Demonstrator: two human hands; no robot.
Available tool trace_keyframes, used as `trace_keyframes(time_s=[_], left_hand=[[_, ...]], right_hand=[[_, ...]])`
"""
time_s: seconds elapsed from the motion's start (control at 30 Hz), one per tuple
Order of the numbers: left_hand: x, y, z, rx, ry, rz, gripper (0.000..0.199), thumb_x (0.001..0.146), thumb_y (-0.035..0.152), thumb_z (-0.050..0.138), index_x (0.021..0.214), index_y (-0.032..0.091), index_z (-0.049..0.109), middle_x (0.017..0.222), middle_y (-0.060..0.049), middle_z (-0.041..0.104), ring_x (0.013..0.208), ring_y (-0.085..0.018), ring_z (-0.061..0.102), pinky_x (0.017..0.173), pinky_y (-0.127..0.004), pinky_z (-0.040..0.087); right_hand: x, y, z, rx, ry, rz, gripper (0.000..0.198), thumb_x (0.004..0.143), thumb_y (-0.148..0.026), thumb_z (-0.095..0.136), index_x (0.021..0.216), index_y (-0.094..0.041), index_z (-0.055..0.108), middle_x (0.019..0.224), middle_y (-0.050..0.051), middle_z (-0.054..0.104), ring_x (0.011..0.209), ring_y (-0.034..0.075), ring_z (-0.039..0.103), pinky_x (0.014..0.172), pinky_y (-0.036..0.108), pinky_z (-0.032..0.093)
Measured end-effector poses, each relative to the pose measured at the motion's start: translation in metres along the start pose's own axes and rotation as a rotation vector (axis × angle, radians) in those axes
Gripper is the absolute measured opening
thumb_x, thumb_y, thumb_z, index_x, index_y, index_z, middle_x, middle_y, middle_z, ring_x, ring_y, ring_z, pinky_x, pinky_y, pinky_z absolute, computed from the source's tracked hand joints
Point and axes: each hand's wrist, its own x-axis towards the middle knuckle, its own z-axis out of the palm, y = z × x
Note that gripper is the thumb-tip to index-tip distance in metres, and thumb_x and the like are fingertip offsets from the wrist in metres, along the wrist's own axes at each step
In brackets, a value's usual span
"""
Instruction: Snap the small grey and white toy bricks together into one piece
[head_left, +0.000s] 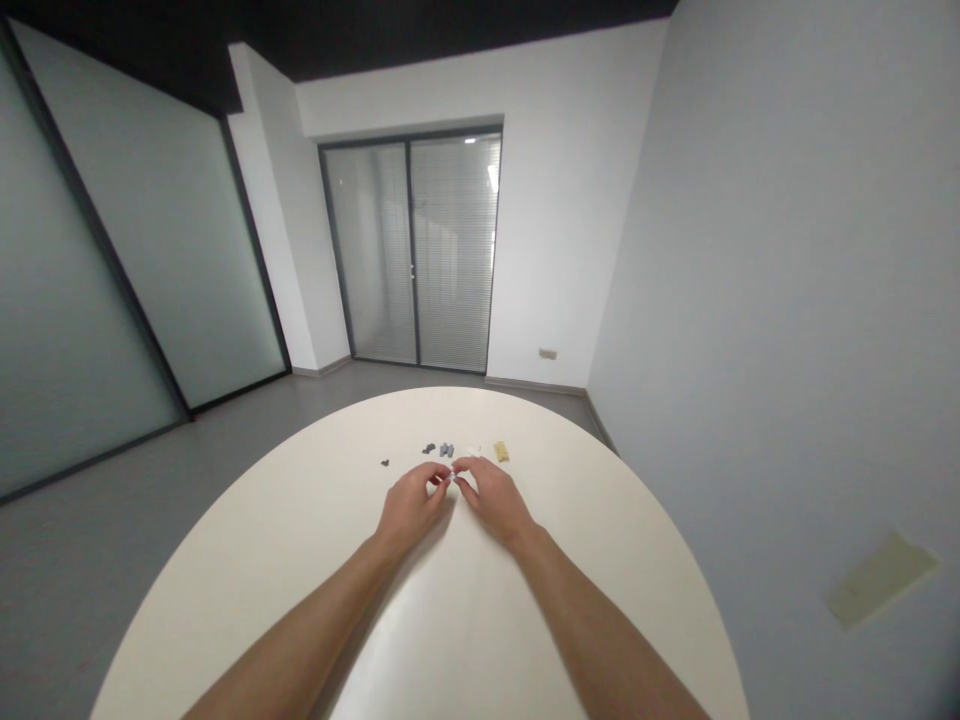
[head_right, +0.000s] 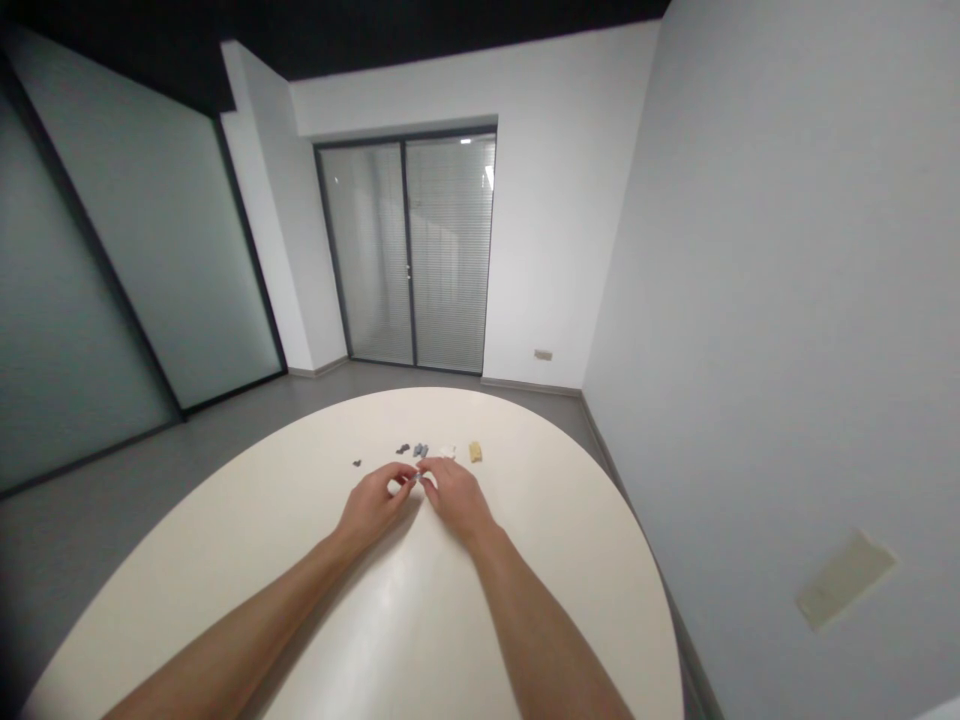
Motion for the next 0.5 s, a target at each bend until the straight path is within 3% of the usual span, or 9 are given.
trace_keyframes(time_s=[0.5], left_hand=[[0.0014, 0.0001, -0.0007, -0.043, -0.004, 0.009, 0.029, 0.091, 0.037, 0.049, 0.104, 0.024, 0.071, 0.103, -0.004, 0.074, 0.093, -0.02, 0.066, 0.078, -0.03, 0.052]], right_hand=[[0.0012, -0.0007, -0.0011, -0.063, 0.012, 0.013, 0.017, 0.093, -0.018, 0.059, 0.109, -0.02, 0.062, 0.103, 0.007, 0.071, 0.097, 0.022, 0.064, 0.088, 0.038, 0.05]])
